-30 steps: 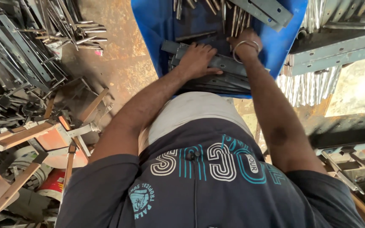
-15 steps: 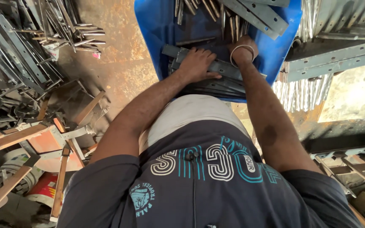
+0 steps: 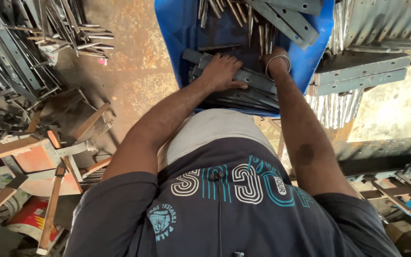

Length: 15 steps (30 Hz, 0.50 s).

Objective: Sort and place metal bolts and plates into a blue plastic bin.

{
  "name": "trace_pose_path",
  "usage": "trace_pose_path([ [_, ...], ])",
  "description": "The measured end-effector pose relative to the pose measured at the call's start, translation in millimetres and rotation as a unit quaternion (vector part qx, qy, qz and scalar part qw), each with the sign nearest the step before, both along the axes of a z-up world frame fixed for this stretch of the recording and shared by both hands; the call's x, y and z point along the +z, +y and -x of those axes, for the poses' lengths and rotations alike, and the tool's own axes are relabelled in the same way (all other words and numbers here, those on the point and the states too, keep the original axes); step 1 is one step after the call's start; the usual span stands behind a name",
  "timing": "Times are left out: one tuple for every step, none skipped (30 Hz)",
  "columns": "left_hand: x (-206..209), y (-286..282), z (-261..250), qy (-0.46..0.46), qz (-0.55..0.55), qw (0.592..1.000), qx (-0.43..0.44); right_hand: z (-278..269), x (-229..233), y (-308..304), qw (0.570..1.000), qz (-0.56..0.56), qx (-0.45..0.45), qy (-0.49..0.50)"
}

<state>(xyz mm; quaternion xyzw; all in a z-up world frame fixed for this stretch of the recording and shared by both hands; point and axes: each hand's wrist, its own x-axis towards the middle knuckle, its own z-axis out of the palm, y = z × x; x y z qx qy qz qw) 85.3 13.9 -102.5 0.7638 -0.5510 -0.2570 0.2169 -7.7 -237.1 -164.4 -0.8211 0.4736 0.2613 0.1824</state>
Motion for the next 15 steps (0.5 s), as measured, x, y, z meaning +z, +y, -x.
trace_pose_path([
  [0,0,2,0.001,0.001,1.000,0.002,0,2,2,1.000,0.001,0.002,0.001],
  [-1,0,2,0.000,-0.001,1.000,0.001,-3,4,5,1.000,0.002,-0.011,0.012],
  [-1,1,3,-0.001,-0.004,1.000,0.001,-5,6,8,0.999,0.002,-0.024,0.022],
  [-2,1,3,-0.004,-0.003,1.000,0.003,-7,8,10,1.000,0.003,-0.021,0.020],
  [-2,0,3,-0.009,0.004,1.000,0.003,-9,10,12,0.999,0.024,0.011,0.028],
  [-3,0,3,-0.014,0.011,1.000,0.002,-10,12,14,0.997,0.044,0.042,0.037],
  [-1,0,1,-0.017,0.011,1.000,0.003,-8,-5,6,0.997,0.045,0.043,0.034],
  [1,0,1,-0.016,0.006,1.000,-0.001,-3,-22,-3,0.997,0.050,0.046,0.037],
  [2,0,1,-0.015,0.002,1.000,-0.004,1,-40,-11,0.997,0.055,0.048,0.039],
  [1,0,2,-0.014,0.003,1.000,-0.005,3,-29,-8,0.996,0.056,0.048,0.040],
  [-1,1,3,-0.009,-0.005,1.000,-0.006,4,-19,-4,0.996,0.050,0.050,0.045],
  [-3,0,4,-0.004,-0.012,1.000,-0.006,3,-8,-2,0.996,0.045,0.054,0.049],
  [-4,0,3,-0.004,-0.010,1.000,-0.004,5,-5,-1,0.996,0.047,0.055,0.050],
  [-5,0,4,-0.004,-0.011,1.000,-0.004,7,-1,1,0.994,0.069,0.078,0.037],
  [-6,0,4,-0.005,-0.012,1.000,-0.004,10,3,2,0.990,0.092,0.102,0.025],
])
